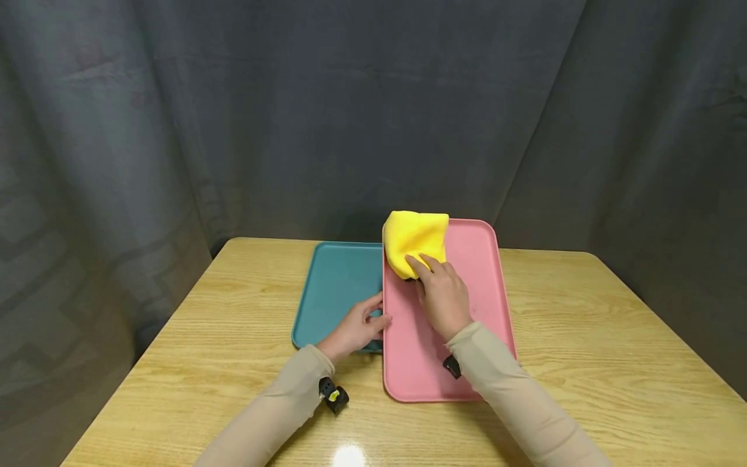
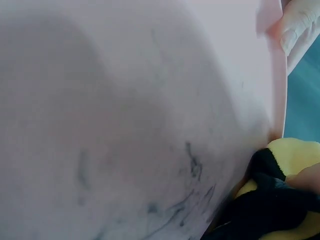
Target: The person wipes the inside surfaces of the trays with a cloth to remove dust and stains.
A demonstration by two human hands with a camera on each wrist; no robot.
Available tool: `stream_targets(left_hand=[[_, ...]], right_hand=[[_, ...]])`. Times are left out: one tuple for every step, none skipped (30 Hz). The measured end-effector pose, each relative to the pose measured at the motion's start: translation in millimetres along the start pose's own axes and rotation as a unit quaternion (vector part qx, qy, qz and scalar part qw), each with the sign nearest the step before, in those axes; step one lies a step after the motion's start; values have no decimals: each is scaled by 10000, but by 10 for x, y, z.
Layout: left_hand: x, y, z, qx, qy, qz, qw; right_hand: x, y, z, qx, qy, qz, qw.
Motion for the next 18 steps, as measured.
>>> stream_targets(left_hand=[[0, 0, -1, -3, -5, -7, 10000], [1, -1, 2, 12, -6, -22, 10000], [1, -1, 1, 13, -2, -28, 10000], [2, -1, 0, 9, 4, -33, 10000], [0, -1, -1, -4, -5, -24, 10000], [0, 0, -3, -6, 6, -21, 10000], [0, -1, -3, -8, 17, -13, 10000], [-1, -1, -4, -1, 30, 3, 10000], [-3, 0, -5, 3, 37, 24, 10000], [-4, 0, -6, 7, 42, 40, 10000], [-3, 0, -6, 20, 35, 50, 10000], [-4, 1, -6, 23, 31, 62, 10000], [-3, 2, -6, 25, 17, 65, 10000], [-4, 2, -6, 27, 6, 69, 10000], [-3, 2, -5, 22, -3, 66, 10000], [-2, 3, -3, 25, -19, 56, 10000], [-1, 3, -1, 28, -24, 50, 10000], [1, 2, 0, 27, -25, 39, 10000]], right_hand=[[-2, -1, 8, 18, 8, 5, 10000], [-2, -3, 18, 35, 11, -3, 10000], [0, -4, 28, 52, 5, -25, 10000], [3, -6, 38, 65, -2, -49, 10000], [6, -8, 50, 84, 2, -67, 9999], [7, -10, 60, 94, -2, -83, 9999], [8, -11, 69, 95, 1, -87, 9999], [4, -14, 78, 94, 12, -77, 9999], [-2, -17, 90, 94, 19, -51, 9999], [-9, -20, 100, 95, 31, -21, 9999], [-16, -22, 111, 101, 45, 7, 9999], [-22, -25, 122, 100, 51, 35, 9999], [-27, -27, 133, 100, 57, 54, 9999], [-32, -30, 144, 103, 62, 65, 9999], [-36, -32, 154, 107, 60, 75, 9999], [-38, -35, 164, 110, 57, 72, 9999], [-39, -37, 174, 115, 52, 74, 9999], [-41, -41, 186, 117, 52, 78, 9999]])
Point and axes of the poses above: each hand's wrist, its own y-axis towards the middle knuckle, its own x-axis out of the palm, z = x × y, the point moved 9 cm from there along y, towards the middle knuckle
